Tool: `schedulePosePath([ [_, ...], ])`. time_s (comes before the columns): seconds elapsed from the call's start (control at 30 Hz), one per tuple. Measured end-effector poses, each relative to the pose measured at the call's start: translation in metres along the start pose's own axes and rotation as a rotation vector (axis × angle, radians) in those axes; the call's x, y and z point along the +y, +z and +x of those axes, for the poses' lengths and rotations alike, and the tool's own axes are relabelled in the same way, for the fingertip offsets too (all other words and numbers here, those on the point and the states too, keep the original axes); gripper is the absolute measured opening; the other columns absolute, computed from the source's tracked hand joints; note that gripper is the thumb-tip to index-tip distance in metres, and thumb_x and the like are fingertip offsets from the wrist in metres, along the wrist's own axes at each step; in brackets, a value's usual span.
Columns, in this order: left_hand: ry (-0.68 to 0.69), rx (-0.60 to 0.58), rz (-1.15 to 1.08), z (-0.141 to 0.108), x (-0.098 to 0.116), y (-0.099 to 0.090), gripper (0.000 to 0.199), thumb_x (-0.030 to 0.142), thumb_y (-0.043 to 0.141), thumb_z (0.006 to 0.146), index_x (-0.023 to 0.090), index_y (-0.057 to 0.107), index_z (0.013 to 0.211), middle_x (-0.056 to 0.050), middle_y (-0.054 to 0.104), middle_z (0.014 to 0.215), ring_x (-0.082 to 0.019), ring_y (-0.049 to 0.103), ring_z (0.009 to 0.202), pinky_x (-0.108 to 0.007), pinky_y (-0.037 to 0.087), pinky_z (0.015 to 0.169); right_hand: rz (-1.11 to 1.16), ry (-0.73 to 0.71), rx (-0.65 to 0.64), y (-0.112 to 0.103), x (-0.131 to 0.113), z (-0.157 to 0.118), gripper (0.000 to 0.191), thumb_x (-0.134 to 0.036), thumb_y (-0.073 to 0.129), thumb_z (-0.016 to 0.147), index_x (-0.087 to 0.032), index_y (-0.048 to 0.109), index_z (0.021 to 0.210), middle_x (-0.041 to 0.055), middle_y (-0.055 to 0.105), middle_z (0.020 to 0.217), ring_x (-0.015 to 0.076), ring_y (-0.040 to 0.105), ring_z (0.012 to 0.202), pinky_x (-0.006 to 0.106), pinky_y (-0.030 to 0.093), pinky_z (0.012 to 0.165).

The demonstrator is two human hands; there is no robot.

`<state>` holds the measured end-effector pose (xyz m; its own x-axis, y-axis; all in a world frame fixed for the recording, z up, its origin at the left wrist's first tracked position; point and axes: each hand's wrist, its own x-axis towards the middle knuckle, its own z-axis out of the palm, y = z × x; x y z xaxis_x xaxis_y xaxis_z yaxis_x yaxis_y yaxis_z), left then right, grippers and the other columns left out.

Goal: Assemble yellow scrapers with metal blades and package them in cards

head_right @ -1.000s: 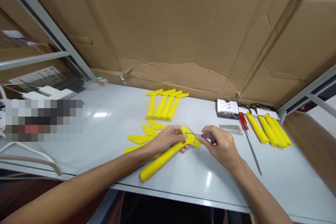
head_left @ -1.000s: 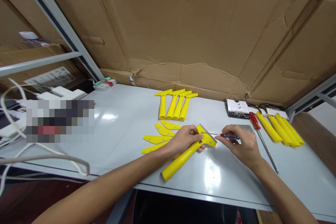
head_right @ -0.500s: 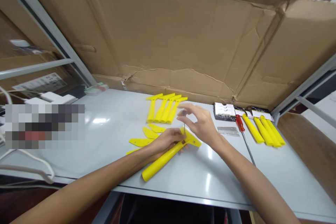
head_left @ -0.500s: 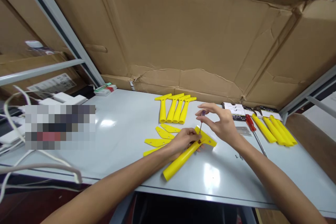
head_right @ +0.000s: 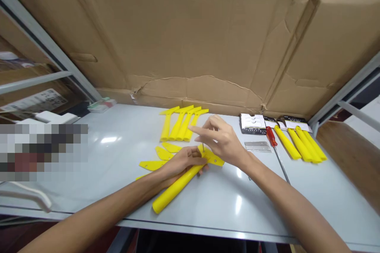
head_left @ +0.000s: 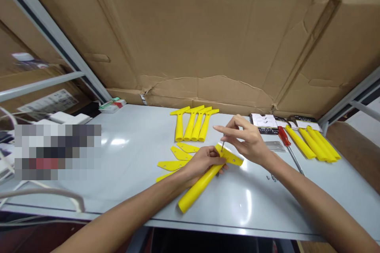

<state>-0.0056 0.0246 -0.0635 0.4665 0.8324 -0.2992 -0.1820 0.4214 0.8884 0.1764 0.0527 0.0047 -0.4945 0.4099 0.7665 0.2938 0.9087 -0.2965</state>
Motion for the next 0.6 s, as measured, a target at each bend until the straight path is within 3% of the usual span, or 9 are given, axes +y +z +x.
schedulePosePath([
  [0.1,0.009,-0.006,0.018,0.001,-0.002,-0.001,0.033,0.025,0.087,0.068,0.011,0.066,0.089,-0.010,0.075,0.074,-0.015,0.067,0.057,-0.024,0.052,0.057,0.044,-0.011,-0.126,-0.011,0.000,0.002,0.040,-0.010,0.047,0.104,-0.027,0.065,0.137,0.0086,0.071,0.110,0.0165,0.063,0.091,0.036,0.053,0.082],
  [0.27,0.001,-0.007,0.043,0.002,-0.005,-0.002,0.035,0.028,0.087,0.069,0.011,0.066,0.091,-0.011,0.075,0.076,-0.016,0.067,0.059,-0.026,0.052,0.057,-0.086,0.027,-0.132,-0.021,0.002,0.002,0.027,-0.030,0.064,0.100,-0.020,0.073,0.123,0.0031,0.064,0.081,0.0139,0.055,0.068,0.028,0.046,0.061],
  [0.33,0.006,-0.011,0.061,0.002,-0.005,-0.002,0.036,0.028,0.087,0.069,0.010,0.066,0.093,-0.012,0.075,0.077,-0.017,0.068,0.060,-0.027,0.053,0.058,-0.183,0.051,-0.192,-0.023,0.002,0.002,0.033,-0.031,0.060,0.103,-0.016,0.069,0.131,0.0073,0.067,0.091,0.0154,0.057,0.072,0.029,0.046,0.061],
  [0.43,0.007,-0.012,0.075,0.002,-0.003,0.000,0.039,0.028,0.088,0.068,0.009,0.066,0.094,-0.013,0.075,0.078,-0.018,0.068,0.061,-0.029,0.055,0.059,-0.110,0.078,-0.299,-0.027,-0.001,0.004,0.041,-0.015,0.046,0.106,-0.019,0.057,0.146,0.0094,0.073,0.111,0.0155,0.065,0.086,0.030,0.051,0.072],
  [0.53,0.014,-0.019,0.080,0.002,-0.002,0.001,0.037,0.027,0.088,0.068,0.010,0.065,0.091,-0.013,0.075,0.078,-0.019,0.069,0.064,-0.029,0.055,0.060,0.015,0.067,-0.270,-0.028,-0.004,0.006,0.034,-0.015,0.053,0.104,-0.025,0.067,0.133,0.0020,0.077,0.098,0.0115,0.067,0.078,0.024,0.050,0.069],
  [0.6,0.017,-0.026,0.086,0.002,-0.002,0.001,0.036,0.028,0.088,0.069,0.010,0.065,0.089,-0.013,0.075,0.078,-0.019,0.069,0.064,-0.029,0.055,0.061,-0.073,0.041,-0.218,-0.026,-0.006,0.006,0.020,-0.024,0.062,0.101,-0.022,0.075,0.116,0.0013,0.075,0.083,0.0108,0.063,0.067,0.024,0.045,0.061],
])
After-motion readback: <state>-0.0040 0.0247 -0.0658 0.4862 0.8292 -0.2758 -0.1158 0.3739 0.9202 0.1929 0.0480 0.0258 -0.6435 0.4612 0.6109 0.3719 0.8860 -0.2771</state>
